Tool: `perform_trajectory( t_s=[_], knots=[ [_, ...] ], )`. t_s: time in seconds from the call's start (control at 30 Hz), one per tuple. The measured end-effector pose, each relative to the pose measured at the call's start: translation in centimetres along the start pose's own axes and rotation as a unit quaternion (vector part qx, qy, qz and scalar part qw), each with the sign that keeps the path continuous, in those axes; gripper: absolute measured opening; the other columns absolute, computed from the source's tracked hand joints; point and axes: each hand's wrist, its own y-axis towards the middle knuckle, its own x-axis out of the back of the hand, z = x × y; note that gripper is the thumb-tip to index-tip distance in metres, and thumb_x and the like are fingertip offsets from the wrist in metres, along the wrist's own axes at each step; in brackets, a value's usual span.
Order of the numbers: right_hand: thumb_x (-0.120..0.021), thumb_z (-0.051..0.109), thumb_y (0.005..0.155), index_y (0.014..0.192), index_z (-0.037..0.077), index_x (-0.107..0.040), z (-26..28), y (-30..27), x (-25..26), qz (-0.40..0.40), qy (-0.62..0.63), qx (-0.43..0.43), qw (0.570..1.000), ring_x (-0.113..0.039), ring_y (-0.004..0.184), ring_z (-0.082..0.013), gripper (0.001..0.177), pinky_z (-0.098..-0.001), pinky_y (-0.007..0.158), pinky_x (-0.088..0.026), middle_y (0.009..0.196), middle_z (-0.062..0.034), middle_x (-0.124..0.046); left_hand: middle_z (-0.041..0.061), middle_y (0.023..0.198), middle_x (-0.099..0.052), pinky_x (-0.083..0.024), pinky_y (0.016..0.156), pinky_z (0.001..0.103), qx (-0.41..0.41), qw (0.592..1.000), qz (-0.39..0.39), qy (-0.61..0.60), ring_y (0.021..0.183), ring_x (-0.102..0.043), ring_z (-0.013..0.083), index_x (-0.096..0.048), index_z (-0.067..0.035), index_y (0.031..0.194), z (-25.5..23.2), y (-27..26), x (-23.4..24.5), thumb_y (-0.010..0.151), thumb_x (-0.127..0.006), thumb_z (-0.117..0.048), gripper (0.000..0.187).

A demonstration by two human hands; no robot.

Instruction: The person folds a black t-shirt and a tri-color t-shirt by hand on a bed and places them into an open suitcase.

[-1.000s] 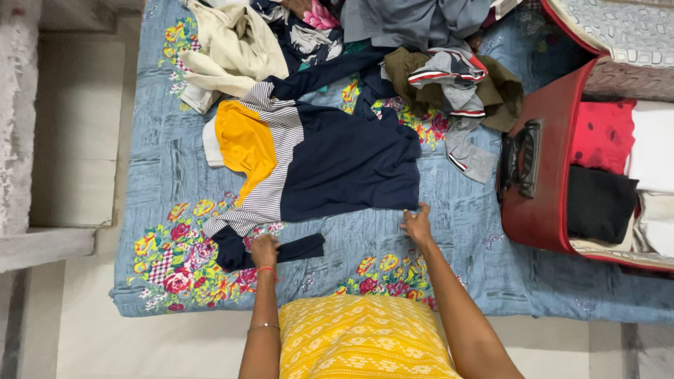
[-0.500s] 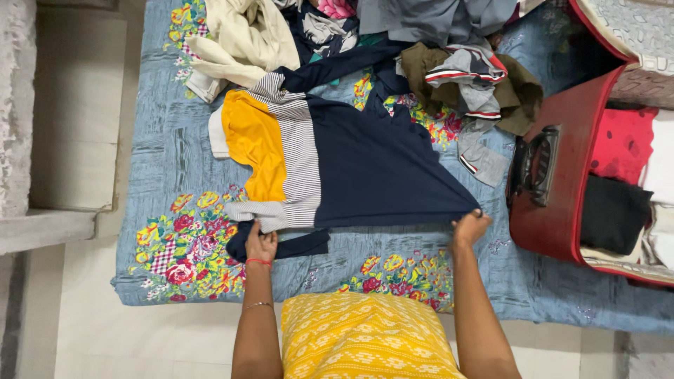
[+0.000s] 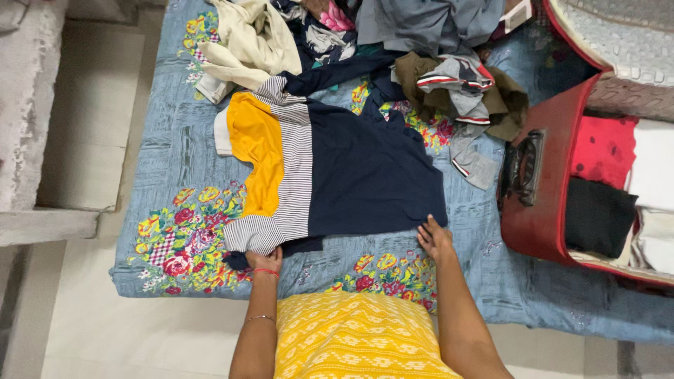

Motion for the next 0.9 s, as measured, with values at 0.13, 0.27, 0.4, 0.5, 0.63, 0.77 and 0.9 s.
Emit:
perform_trajectory(
  t_s=[0.13,0.27,0.4,0.5,0.63,0.77,0.9],
  knots=[
    [-0.083,0.025,0.093,0.116,0.019,-0.059,1.3,1.5,-1.5,0.036,0.118,-0.120,0.985,-0.055,0.119,-0.0221,0.033,-0.0483,0.105,-0.049,0.106,-0.0009,-0.056,0.007,0.103,-0.068,-0.050,0.074,0.039,0.094,0.992,0.073,-0.030,0.094,-0.060,0.0242,-0.061,-0.013,0.123,-0.3,-0.3,-1.3,0.086,-0.063,-0.063,0.062],
    [-0.053,0.032,0.104,0.137,0.012,-0.049,2.4,0.7,-2.1,0.034,0.271,-0.175,0.946,-0.046,0.139,-0.0355,0.039,-0.0625,0.114,-0.035,0.139,-0.0177,-0.053,-0.003,0.113,-0.073,-0.045,0.071,0.033,0.084,0.967,0.238,0.042,0.098,-0.061,0.0146,-0.066,-0.021,0.126,-0.8,-0.4,-2.4,0.097,-0.074,-0.039,0.035],
    [-0.059,0.030,0.100,0.138,0.007,-0.050,3.5,-0.4,-1.1,0.064,0.301,-0.166,0.937,-0.049,0.138,-0.0354,0.044,-0.0590,0.114,-0.037,0.141,-0.0190,-0.055,0.005,0.111,-0.073,-0.050,0.076,0.036,-0.009,0.970,0.243,0.001,0.098,-0.066,0.0197,-0.065,-0.013,0.126,-0.7,-1.1,-2.6,0.105,-0.066,-0.034,0.030],
    [-0.063,0.028,0.097,0.138,0.004,-0.051,4.7,-0.3,-0.7,0.096,0.306,-0.160,0.933,-0.051,0.137,-0.0354,0.049,-0.0564,0.115,-0.038,0.142,-0.0199,-0.056,0.009,0.110,-0.074,-0.057,0.086,0.042,0.012,0.982,0.172,-0.073,0.096,-0.070,0.0255,-0.064,-0.010,0.127,-0.3,-1.7,-2.2,0.099,-0.057,-0.039,0.041],
    [-0.069,0.026,0.093,0.138,0.000,-0.052,5.8,0.0,-0.6,0.172,0.313,-0.140,0.924,-0.053,0.136,-0.0353,0.055,-0.0530,0.115,-0.039,0.143,-0.0212,-0.058,0.011,0.111,-0.076,-0.057,0.089,0.046,0.023,0.966,0.228,-0.118,0.098,-0.072,0.0272,-0.064,-0.008,0.125,-0.6,-2.8,-1.5,0.096,-0.057,-0.036,0.041],
    [-0.079,0.015,0.088,0.130,-0.002,-0.057,7.6,-0.4,1.3,0.217,0.272,-0.142,0.926,-0.061,0.126,-0.0330,0.050,-0.0471,0.110,-0.046,0.133,-0.0203,-0.065,0.012,0.114,-0.075,-0.057,0.090,0.042,0.054,0.950,0.290,-0.103,0.100,-0.071,0.0250,-0.067,-0.003,0.126,-1.6,-4.7,-1.0,0.105,-0.064,-0.036,0.040],
    [-0.081,0.010,0.085,0.114,0.001,-0.065,11.1,-2.1,3.0,0.214,0.299,-0.064,0.928,-0.071,0.106,-0.0278,0.034,-0.0429,0.101,-0.056,0.114,-0.0138,-0.073,0.010,0.120,-0.072,-0.055,0.097,0.042,0.052,0.926,0.365,-0.086,0.107,-0.069,0.0235,-0.064,-0.004,0.130,-2.1,-10.9,-2.8,0.106,-0.061,-0.030,0.036]
  ],
)
